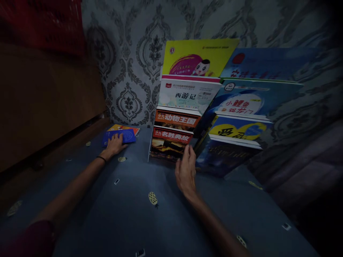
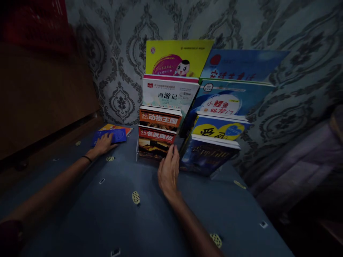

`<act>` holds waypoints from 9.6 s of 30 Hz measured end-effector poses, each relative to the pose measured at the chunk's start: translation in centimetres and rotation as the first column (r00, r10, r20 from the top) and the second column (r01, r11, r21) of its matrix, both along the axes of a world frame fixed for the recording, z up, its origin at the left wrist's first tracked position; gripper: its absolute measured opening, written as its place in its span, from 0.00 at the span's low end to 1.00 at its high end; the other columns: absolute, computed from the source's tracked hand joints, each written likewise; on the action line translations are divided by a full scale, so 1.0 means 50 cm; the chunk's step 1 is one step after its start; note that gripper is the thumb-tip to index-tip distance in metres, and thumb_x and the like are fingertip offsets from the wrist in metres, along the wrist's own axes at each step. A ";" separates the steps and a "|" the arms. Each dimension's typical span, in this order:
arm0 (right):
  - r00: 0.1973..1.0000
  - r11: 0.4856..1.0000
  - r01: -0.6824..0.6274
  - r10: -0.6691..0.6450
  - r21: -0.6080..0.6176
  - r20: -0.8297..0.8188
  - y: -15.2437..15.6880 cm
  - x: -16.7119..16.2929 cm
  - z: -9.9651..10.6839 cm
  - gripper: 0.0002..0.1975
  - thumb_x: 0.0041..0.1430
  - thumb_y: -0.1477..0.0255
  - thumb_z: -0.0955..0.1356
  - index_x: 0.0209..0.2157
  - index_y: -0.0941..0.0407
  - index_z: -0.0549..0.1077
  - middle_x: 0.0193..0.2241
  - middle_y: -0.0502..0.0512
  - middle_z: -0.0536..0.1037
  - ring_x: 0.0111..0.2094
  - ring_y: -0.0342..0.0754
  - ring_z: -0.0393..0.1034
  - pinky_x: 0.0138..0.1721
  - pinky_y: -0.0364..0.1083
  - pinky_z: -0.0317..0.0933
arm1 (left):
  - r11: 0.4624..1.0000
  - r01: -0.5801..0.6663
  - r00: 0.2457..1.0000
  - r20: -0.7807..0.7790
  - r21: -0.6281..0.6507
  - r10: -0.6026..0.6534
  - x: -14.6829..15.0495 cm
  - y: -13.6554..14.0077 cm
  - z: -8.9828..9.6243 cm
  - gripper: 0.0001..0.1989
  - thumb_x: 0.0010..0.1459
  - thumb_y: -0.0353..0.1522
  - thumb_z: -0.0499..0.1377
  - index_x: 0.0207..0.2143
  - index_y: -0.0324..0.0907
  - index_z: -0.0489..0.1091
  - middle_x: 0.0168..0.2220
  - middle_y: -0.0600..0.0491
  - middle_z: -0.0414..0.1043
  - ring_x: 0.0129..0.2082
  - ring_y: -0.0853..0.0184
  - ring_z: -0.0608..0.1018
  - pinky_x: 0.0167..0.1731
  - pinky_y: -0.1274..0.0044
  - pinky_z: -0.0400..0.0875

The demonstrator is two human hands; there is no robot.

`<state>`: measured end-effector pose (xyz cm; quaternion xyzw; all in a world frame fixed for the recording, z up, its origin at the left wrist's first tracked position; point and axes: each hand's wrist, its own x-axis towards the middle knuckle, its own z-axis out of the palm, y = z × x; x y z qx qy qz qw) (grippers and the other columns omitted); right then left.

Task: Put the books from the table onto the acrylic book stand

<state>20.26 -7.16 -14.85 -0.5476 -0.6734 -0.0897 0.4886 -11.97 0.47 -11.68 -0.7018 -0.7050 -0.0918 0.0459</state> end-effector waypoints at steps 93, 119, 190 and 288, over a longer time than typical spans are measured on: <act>0.475 0.654 -0.710 0.171 -0.261 -0.863 -0.154 -0.073 -0.066 0.21 0.47 0.72 0.70 0.46 0.52 0.70 0.38 0.51 0.79 0.38 0.47 0.74 0.39 0.46 0.67 | 0.847 0.530 0.787 0.395 -0.036 -0.475 0.041 -0.392 -0.034 0.22 0.65 0.45 0.49 0.26 0.41 0.68 0.25 0.56 0.69 0.26 0.68 0.70 0.30 0.76 0.63; 0.650 0.543 -0.566 0.756 -0.621 0.069 -0.175 -0.142 -0.039 0.27 0.70 0.62 0.61 0.65 0.61 0.62 0.67 0.66 0.61 0.70 0.55 0.49 0.70 0.60 0.42 | 0.757 0.654 0.744 0.183 0.000 -0.643 0.052 -0.330 -0.102 0.39 0.66 0.48 0.51 0.70 0.38 0.44 0.67 0.36 0.59 0.65 0.50 0.64 0.63 0.56 0.57; 0.655 0.704 -0.559 0.051 -0.438 -0.754 -0.203 -0.005 -0.025 0.23 0.51 0.55 0.71 0.42 0.51 0.62 0.37 0.50 0.71 0.23 0.42 0.67 0.20 0.43 0.63 | 0.840 0.543 0.257 0.950 0.011 -0.179 0.147 -0.219 0.008 0.20 0.56 0.49 0.61 0.30 0.41 0.66 0.23 0.60 0.64 0.22 0.73 0.66 0.23 0.81 0.60; 0.998 0.972 -0.053 0.059 -0.229 0.022 0.004 0.059 0.065 0.13 0.63 0.73 0.60 0.50 0.56 0.64 0.43 0.64 0.79 0.42 0.58 0.76 0.41 0.53 0.69 | 0.843 0.186 0.723 0.511 0.504 -0.465 0.254 -0.096 0.064 0.03 0.60 0.34 0.55 0.35 0.46 0.66 0.27 0.57 0.71 0.27 0.66 0.74 0.30 0.76 0.66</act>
